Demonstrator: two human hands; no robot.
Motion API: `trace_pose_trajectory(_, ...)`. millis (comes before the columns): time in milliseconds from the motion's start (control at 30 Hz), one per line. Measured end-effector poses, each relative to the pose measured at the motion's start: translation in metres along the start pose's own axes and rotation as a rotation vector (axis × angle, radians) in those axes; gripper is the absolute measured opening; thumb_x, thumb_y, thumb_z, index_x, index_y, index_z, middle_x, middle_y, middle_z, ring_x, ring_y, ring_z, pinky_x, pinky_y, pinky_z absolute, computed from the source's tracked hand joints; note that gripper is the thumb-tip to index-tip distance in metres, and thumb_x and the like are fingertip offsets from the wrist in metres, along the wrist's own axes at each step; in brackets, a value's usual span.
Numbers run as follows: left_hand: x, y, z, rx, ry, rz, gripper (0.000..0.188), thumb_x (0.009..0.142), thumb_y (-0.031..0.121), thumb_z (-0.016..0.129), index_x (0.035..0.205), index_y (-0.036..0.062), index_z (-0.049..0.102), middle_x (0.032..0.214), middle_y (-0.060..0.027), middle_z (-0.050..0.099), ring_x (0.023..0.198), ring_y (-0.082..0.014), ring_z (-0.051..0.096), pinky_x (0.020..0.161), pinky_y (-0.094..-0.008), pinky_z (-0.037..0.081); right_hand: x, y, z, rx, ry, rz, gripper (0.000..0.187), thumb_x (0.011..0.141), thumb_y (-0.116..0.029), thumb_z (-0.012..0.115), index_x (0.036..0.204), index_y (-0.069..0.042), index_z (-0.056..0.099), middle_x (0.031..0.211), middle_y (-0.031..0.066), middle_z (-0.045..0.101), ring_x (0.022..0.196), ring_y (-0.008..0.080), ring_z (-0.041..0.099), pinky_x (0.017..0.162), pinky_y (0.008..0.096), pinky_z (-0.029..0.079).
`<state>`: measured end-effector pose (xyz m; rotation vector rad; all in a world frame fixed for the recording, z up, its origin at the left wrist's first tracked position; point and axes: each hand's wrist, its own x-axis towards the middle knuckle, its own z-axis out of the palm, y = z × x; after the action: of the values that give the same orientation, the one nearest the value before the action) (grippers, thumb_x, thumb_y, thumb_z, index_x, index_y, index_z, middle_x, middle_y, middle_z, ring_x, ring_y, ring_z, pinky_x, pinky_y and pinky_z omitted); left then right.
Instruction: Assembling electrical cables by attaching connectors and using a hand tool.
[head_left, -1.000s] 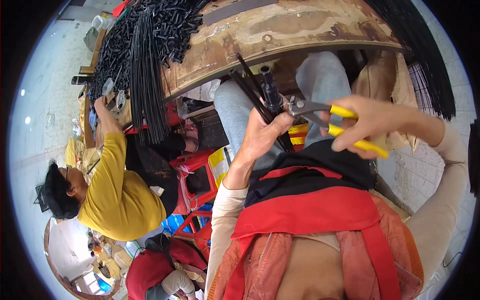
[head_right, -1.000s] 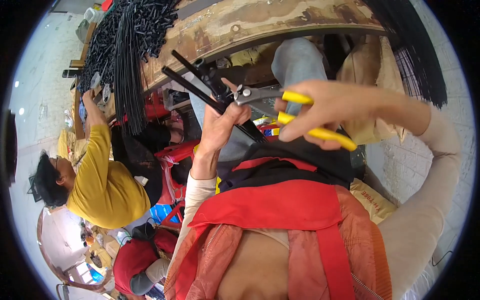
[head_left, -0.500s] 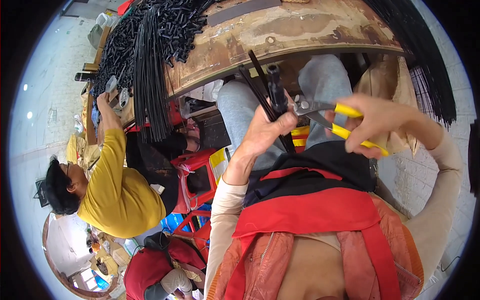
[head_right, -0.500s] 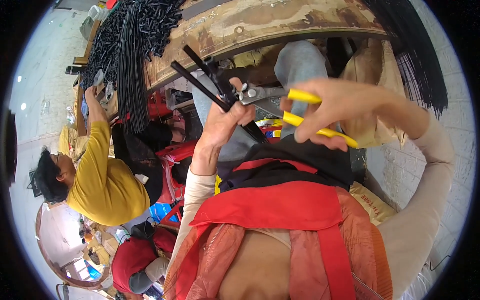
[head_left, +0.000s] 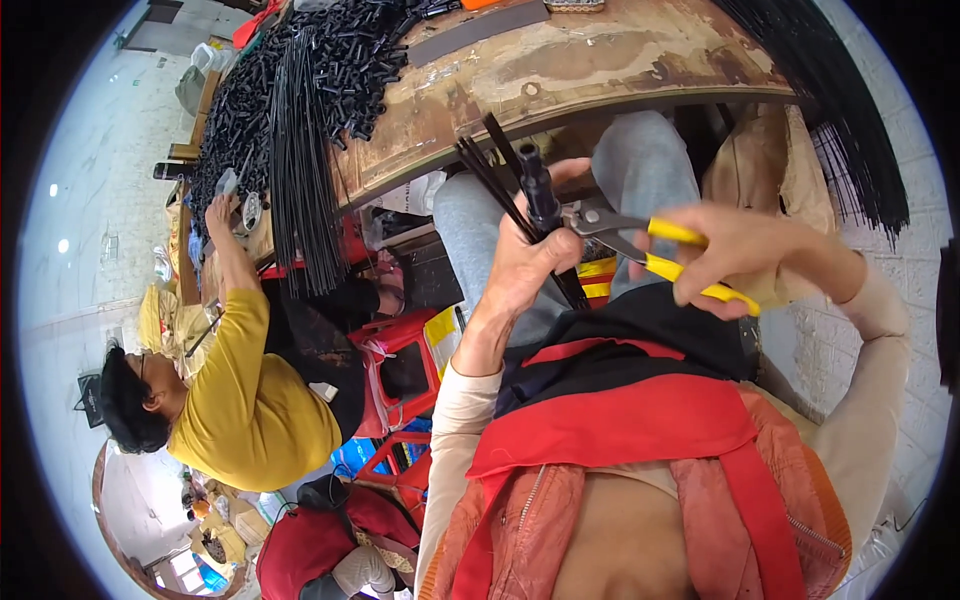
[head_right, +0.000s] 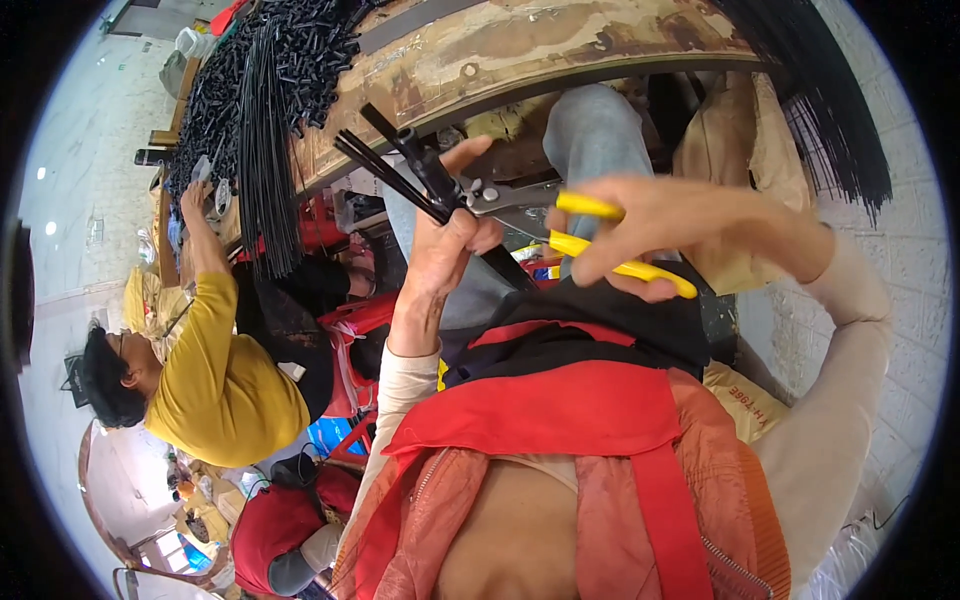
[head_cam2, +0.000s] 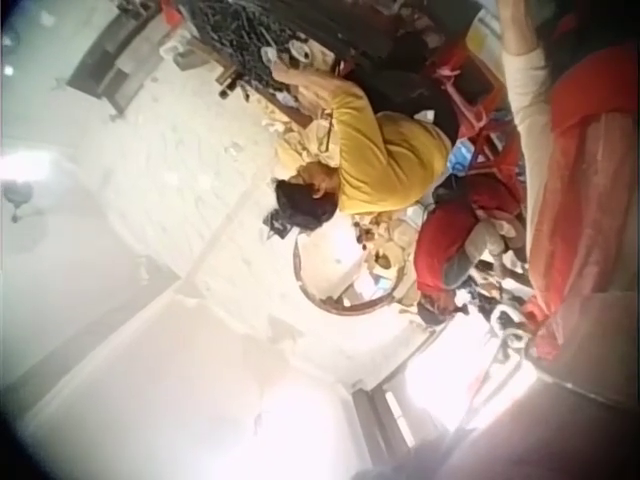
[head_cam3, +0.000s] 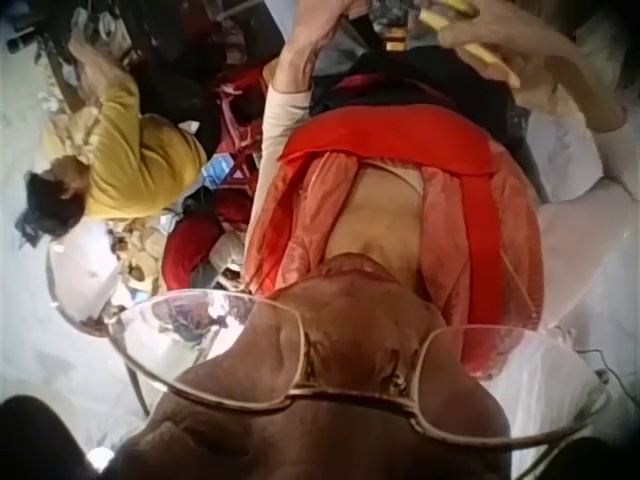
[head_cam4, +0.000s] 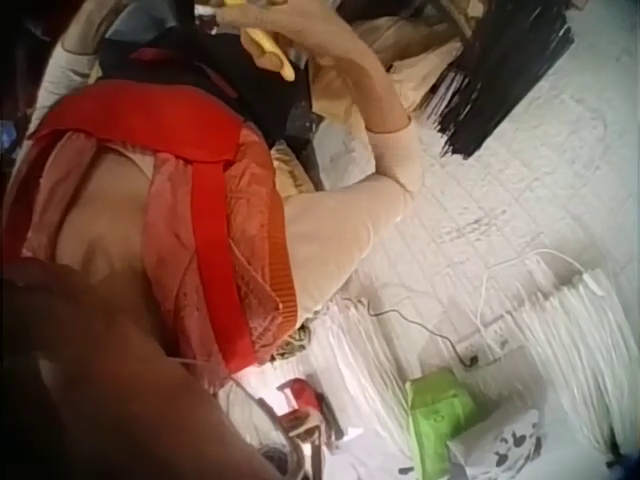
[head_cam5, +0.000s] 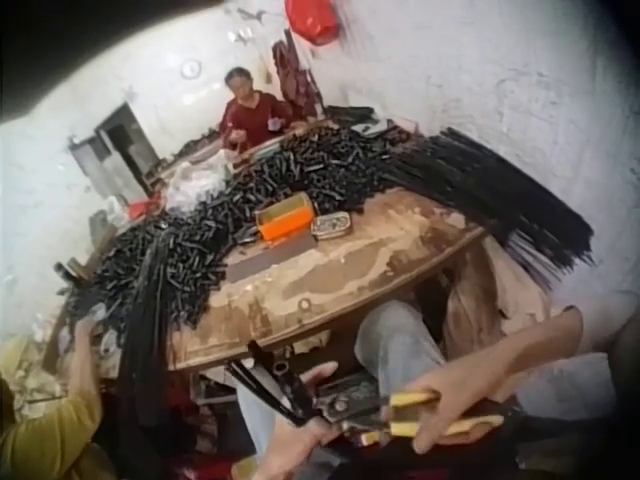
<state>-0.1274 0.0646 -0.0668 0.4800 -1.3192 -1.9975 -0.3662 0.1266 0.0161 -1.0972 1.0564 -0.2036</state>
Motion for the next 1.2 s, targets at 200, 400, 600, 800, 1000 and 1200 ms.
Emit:
trace_pose_trajectory(200, 0.001, 0.016, 0.007, 0.182, 0.164, 0.006, 0.052, 0.087, 0.032, 0.072, 0.123, -0.0031, 0.056, 0.071, 0.0014, 0.057, 0.063, -0.0072, 0.052, 0.059, -0.0214, 0.041, 0.018, 0.035, 0.012, -0.833, 0.768, -0.778, 0.047, 0.081, -0.009, 0.065, 0.123, 0.001, 0.046, 0.087, 0.0169, 0.056, 0.080, 0.0278, 0.060, 0.066, 0.0351, 0.048)
trace_pose_trajectory(400, -0.001, 0.012, 0.001, 0.110, 0.049, -0.025, 0.066, 0.085, 0.041, 0.071, 0.125, -0.0058, 0.048, 0.067, 0.0010, 0.047, 0.054, -0.0078, 0.038, 0.052, -0.0246, 0.032, -0.007, -0.008, 0.008, -0.224, 0.226, -0.188, 0.042, 0.083, -0.005, 0.058, 0.122, 0.002, 0.044, 0.067, 0.0122, 0.057, 0.058, 0.0210, 0.063, 0.052, 0.0311, 0.047)
trace_pose_trajectory(600, -0.004, 0.009, -0.007, 0.130, -0.081, 0.013, 0.059, 0.085, 0.038, 0.072, 0.117, -0.0083, 0.053, 0.064, 0.0008, 0.045, 0.052, -0.0070, 0.035, 0.048, -0.0246, 0.029, 0.004, 0.012, 0.005, -0.117, -0.016, -0.157, 0.036, 0.081, -0.011, 0.062, 0.113, -0.001, 0.048, 0.070, 0.0089, 0.057, 0.060, 0.0165, 0.061, 0.054, 0.0302, 0.046)
trace_pose_trajectory(800, -0.002, 0.012, -0.004, 0.110, 0.044, 0.001, 0.039, 0.087, 0.015, 0.070, 0.120, -0.0025, 0.059, 0.069, 0.0043, 0.050, 0.058, -0.0032, 0.044, 0.053, -0.0192, 0.034, 0.016, 0.021, 0.007, -1.055, 0.760, -0.759, 0.037, 0.080, -0.012, 0.065, 0.112, -0.001, 0.050, 0.079, 0.0164, 0.059, 0.071, 0.0183, 0.062, 0.062, 0.0358, 0.046)
trace_pose_trajectory(1000, -0.001, 0.019, -0.002, 0.149, -0.036, -0.137, 0.043, 0.077, 0.003, 0.070, 0.119, 0.0004, 0.061, 0.081, 0.0031, 0.057, 0.064, -0.0034, 0.048, 0.057, -0.0190, 0.039, 0.005, 0.009, -0.016, 0.343, -0.381, 0.149, 0.042, 0.078, -0.007, 0.065, 0.116, 0.002, 0.048, 0.055, 0.0126, 0.057, 0.045, 0.0186, 0.060, 0.046, 0.0277, 0.049)
trace_pose_trajectory(1200, -0.004, 0.013, -0.007, 0.078, 0.038, -0.028, 0.031, 0.083, 0.009, 0.071, 0.111, -0.0002, 0.060, 0.076, 0.0028, 0.055, 0.062, -0.0037, 0.047, 0.055, -0.0189, 0.037, 0.019, 0.018, 0.011, -0.408, 0.356, -0.385, 0.053, 0.077, -0.004, 0.066, 0.126, -0.001, 0.046, 0.084, 0.0166, 0.064, 0.067, 0.0258, 0.066, 0.059, 0.0323, 0.052)
